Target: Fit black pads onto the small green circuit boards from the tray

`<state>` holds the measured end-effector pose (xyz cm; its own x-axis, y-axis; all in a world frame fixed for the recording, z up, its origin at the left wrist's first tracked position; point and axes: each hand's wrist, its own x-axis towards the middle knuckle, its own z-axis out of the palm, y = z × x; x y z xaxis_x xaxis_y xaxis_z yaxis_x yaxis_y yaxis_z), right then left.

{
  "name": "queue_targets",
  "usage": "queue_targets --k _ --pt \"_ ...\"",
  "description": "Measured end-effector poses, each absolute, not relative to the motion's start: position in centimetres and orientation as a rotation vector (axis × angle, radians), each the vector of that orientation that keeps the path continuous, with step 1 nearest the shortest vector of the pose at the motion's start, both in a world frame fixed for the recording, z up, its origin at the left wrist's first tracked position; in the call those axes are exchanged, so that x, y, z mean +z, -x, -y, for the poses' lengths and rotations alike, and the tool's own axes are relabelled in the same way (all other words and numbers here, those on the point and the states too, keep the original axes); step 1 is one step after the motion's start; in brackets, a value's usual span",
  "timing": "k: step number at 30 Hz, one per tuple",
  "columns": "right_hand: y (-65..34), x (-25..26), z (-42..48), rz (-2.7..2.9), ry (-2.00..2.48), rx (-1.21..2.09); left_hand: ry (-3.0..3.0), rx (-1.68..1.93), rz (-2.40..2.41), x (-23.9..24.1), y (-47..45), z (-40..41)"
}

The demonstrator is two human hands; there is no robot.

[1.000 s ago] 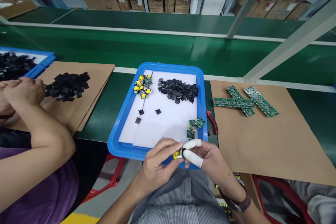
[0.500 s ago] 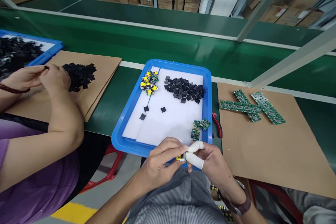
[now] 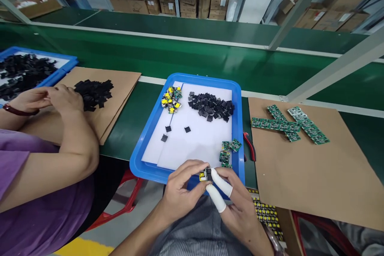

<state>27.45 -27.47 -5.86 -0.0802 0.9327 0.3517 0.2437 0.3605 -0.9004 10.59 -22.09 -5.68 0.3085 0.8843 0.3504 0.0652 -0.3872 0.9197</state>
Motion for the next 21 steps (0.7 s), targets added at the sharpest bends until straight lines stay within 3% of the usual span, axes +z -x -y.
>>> queue_targets --k 11,21 --pt "-27.9 -6.2 27.1 1.548 1.073 0.936 -1.696 1.142 -0.957 -5.7 -10.7 22.2" --pt "-28.6 -8.2 27.6 1.819 1.019 0.672 -1.639 1.226 -0.955 -6.5 -10.7 22.7"
